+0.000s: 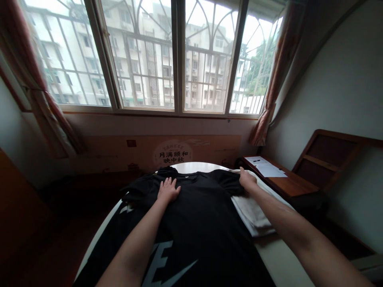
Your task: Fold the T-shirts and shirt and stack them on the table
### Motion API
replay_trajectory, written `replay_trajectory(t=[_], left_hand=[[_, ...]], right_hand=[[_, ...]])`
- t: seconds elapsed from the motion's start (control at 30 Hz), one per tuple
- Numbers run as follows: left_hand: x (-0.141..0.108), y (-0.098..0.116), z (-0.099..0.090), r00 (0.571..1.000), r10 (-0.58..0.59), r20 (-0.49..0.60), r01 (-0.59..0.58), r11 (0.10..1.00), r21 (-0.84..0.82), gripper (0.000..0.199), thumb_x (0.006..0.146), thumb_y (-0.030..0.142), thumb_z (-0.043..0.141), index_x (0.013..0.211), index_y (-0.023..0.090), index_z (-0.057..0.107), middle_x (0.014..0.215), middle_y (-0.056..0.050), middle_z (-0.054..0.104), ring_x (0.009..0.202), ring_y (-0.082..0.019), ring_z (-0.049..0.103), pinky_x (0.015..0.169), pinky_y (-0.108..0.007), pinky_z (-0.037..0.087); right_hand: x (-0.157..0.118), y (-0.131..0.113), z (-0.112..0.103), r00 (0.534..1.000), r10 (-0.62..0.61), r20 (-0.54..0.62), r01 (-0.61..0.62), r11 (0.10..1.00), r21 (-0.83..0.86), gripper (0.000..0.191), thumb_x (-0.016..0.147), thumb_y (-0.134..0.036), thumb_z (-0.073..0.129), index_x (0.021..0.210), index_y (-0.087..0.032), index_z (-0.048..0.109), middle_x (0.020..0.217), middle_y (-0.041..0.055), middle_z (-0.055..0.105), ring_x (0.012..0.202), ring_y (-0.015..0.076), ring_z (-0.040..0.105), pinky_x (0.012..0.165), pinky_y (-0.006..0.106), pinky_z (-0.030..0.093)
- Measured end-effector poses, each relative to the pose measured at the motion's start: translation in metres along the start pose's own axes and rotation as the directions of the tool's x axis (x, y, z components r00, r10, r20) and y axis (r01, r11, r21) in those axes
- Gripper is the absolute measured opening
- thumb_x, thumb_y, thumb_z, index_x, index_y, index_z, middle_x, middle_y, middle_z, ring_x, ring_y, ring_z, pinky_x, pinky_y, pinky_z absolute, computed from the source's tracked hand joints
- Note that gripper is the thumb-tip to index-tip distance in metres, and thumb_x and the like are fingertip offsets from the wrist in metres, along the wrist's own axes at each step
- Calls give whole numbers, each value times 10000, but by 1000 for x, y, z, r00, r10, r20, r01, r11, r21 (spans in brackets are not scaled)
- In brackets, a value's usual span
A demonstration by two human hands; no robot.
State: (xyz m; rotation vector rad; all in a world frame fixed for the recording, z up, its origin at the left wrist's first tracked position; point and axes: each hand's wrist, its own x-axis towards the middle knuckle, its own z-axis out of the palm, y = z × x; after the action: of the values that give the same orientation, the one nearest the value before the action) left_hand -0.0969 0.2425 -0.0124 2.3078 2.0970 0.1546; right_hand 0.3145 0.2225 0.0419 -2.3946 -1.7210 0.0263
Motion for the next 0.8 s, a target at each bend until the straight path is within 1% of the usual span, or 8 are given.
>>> replay_trajectory(t=[0.1, 0.2, 0.3, 0.4, 0.47, 0.67, 0.73, 0.8], left_hand=[[1, 0, 1, 1000, -1, 16, 1, 1000, 2, 734, 960, 559, 301, 1560, 135, 302, 1643, -162, 216, 1532, -311, 134, 1219, -519, 102], [3, -1, 2, 1000, 2, 22, -2, 1000, 7, 742, 959, 569, 289, 1565, 140, 288, 1647, -160, 200, 1533, -311, 126, 1218, -523, 98], [4, -2, 4, 1000, 7, 23, -7, 1000, 16, 745, 959, 576, 276, 1568, 146, 281, 1649, -155, 197, 1533, -308, 127, 1219, -520, 96], [3, 0, 2, 1000, 4, 16, -4, 999, 32, 739, 960, 570, 272, 1567, 148, 285, 1647, -157, 208, 1530, -310, 141, 1216, -512, 121], [0, 2, -2, 1000, -5, -6, 5, 999, 49, 722, 964, 543, 283, 1563, 140, 295, 1642, -171, 218, 1528, -322, 148, 1208, -522, 140], [-26, 27, -34, 997, 44, -69, -36, 992, 123, 651, 962, 413, 371, 1539, 112, 348, 1642, -198, 197, 1529, -351, 104, 1193, -589, 63], [-38, 41, -53, 996, 77, -53, -69, 988, 135, 642, 951, 396, 417, 1524, 111, 377, 1644, -203, 183, 1529, -362, 88, 1188, -605, 55], [-49, 53, -79, 994, 111, -22, -107, 986, 131, 623, 932, 398, 466, 1491, 124, 438, 1630, -212, 230, 1515, -386, 140, 1174, -616, 122]], right_hand=[[-20, -17, -8, 963, -216, -161, 220, 975, 4, 581, 981, -175, 374, 1557, -170, 293, 1460, 215, 486, 1350, 332, 467, 1083, 482, 383], [-73, -37, -8, 818, -527, -230, 552, 832, 57, 593, 957, -234, 463, 1530, -120, 359, 1574, 185, 368, 1477, 314, 283, 1194, 480, 263], [-159, -43, -6, 715, -691, -103, 692, 681, 240, 678, 947, -299, 506, 1571, -155, 283, 1624, 145, 288, 1512, 299, 214, 1215, 512, 230], [-247, -21, -5, 607, -791, 76, 698, 576, 424, 754, 934, -343, 564, 1593, -271, 205, 1646, 75, 237, 1520, 287, 191, 1228, 513, 209], [-289, 8, 1, 613, -775, 152, 639, 600, 482, 765, 928, -382, 586, 1587, -301, 205, 1650, 70, 204, 1519, 308, 181, 1227, 531, 198], [-343, 118, 54, 797, -577, 181, 489, 791, 368, 717, 850, -447, 682, 1504, -300, 427, 1592, 109, 329, 1463, 378, 303, 1169, 556, 314], [-352, 146, 66, 802, -581, 138, 509, 786, 352, 645, 836, -422, 706, 1446, -332, 516, 1542, 94, 432, 1417, 357, 404, 1140, 494, 389], [-359, 163, 67, 749, -651, 124, 579, 734, 353, 581, 838, -397, 704, 1402, -348, 570, 1487, 91, 514, 1358, 334, 497, 1105, 445, 442]])
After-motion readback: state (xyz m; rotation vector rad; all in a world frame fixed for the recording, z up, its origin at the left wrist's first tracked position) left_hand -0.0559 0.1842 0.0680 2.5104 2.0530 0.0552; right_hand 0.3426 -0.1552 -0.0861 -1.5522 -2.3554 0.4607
